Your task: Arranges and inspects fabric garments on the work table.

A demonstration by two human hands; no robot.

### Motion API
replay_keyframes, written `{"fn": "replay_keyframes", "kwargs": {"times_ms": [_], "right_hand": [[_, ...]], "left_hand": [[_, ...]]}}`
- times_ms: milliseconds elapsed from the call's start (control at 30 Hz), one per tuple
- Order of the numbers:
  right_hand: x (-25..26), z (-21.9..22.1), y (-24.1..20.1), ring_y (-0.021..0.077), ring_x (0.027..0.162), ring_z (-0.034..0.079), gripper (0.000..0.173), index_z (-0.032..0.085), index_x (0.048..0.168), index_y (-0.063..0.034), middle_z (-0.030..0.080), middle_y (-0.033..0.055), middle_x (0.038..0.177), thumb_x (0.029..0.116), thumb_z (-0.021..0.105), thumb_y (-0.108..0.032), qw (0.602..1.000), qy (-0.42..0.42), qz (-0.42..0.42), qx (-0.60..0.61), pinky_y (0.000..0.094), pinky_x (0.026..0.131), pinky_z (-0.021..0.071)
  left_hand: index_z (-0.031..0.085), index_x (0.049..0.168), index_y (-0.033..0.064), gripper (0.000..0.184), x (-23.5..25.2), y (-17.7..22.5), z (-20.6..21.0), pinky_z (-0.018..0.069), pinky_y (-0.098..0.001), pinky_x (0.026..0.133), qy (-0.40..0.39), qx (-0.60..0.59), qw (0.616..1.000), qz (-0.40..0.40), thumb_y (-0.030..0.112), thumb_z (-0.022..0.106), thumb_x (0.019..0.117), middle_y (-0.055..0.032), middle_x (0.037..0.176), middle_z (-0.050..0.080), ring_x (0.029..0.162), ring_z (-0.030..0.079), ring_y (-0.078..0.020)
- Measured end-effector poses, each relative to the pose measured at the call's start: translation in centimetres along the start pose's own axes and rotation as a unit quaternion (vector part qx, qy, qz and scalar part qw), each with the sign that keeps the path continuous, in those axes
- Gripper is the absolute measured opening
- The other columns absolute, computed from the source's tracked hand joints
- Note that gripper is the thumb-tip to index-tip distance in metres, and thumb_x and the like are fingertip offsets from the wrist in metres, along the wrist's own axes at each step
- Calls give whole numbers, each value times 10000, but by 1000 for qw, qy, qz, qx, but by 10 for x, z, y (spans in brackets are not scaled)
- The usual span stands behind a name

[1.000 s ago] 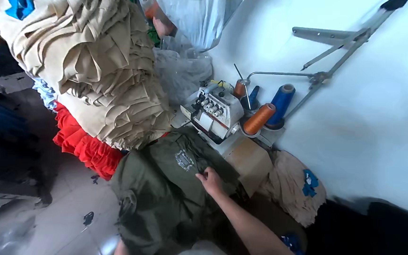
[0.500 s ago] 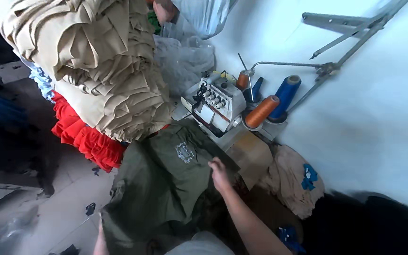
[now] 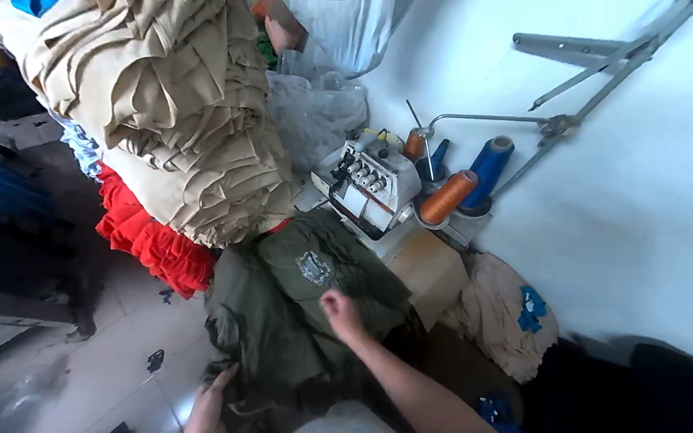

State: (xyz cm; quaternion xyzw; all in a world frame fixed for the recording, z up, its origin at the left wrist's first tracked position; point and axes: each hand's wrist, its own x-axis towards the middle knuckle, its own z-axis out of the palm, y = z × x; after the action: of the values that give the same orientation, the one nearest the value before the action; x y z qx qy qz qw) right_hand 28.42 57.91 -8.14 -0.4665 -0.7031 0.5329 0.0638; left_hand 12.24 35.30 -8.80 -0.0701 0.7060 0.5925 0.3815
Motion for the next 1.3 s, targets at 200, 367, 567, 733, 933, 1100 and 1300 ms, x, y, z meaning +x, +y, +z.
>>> {"fn": "replay_keyframes", "kwargs": {"times_ms": [200, 367, 567, 733, 933, 1100, 1300], "right_hand": [[43, -14, 47, 364, 1257, 586, 516, 598, 1318, -46, 552, 212, 1390, 938, 751, -358, 973, 115, 68, -186, 501, 1029, 515], [35, -27, 54, 344, 1160, 646, 253, 656, 1170, 32, 624, 221, 1284, 1055, 503, -134, 970, 232, 52, -57, 497, 1006, 528], [37, -12, 43, 352, 1313, 550, 621, 568, 1372, -29, 564, 206, 1411, 928, 749, -423, 980, 138, 7, -146, 507, 1099, 459], [45, -10, 47, 362, 1241, 606, 291, 671, 1246, -18, 601, 219, 1345, 1040, 543, -179, 968, 220, 15, -122, 516, 1050, 506], [20, -40, 81, 371, 1157, 579, 284, 561, 1289, 83, 584, 301, 1264, 1062, 491, -73, 842, 437, 111, 297, 545, 990, 475], [-14, 0, 21, 218, 974, 631, 215, 611, 1132, 88, 648, 176, 1048, 1019, 498, -54, 931, 277, -36, 233, 389, 893, 537], [-64, 71, -22, 295, 1016, 703, 251, 674, 1130, 105, 711, 237, 1094, 1034, 543, -87, 899, -245, -346, 106, 441, 942, 547]], "left_hand": [[569, 1253, -6, 287, 5, -1, 4, 611, -372, 769, 3, 1, 1000, 3, 111, 602, 993, -114, 1007, 714, 880, 711, -163], [562, 1277, -8, 312, 11, -4, 0, 610, -382, 787, 6, 6, 1000, 0, 109, 604, 990, -122, 1037, 710, 912, 709, -172], [565, 1290, -3, 336, 9, 1, 6, 604, -382, 814, 5, 18, 1000, -5, 125, 620, 984, -122, 1072, 709, 945, 705, -171], [542, 1311, 4, 351, 13, 1, 1, 605, -384, 806, 0, 23, 1000, -5, 142, 610, 995, -124, 1070, 705, 935, 704, -169], [539, 1318, 4, 363, 16, -5, -11, 598, -393, 843, -8, 7, 1000, -9, 149, 611, 994, -122, 1100, 697, 978, 695, -176], [534, 1342, 11, 381, 9, 6, -1, 605, -383, 853, -29, 16, 999, -9, 200, 598, 1017, -109, 1097, 710, 975, 704, -160], [520, 1329, 88, 694, 5, 7, 2, 620, -367, 866, -193, -48, 980, 16, 674, 480, 958, -22, 1061, 744, 978, 719, -120]]}}
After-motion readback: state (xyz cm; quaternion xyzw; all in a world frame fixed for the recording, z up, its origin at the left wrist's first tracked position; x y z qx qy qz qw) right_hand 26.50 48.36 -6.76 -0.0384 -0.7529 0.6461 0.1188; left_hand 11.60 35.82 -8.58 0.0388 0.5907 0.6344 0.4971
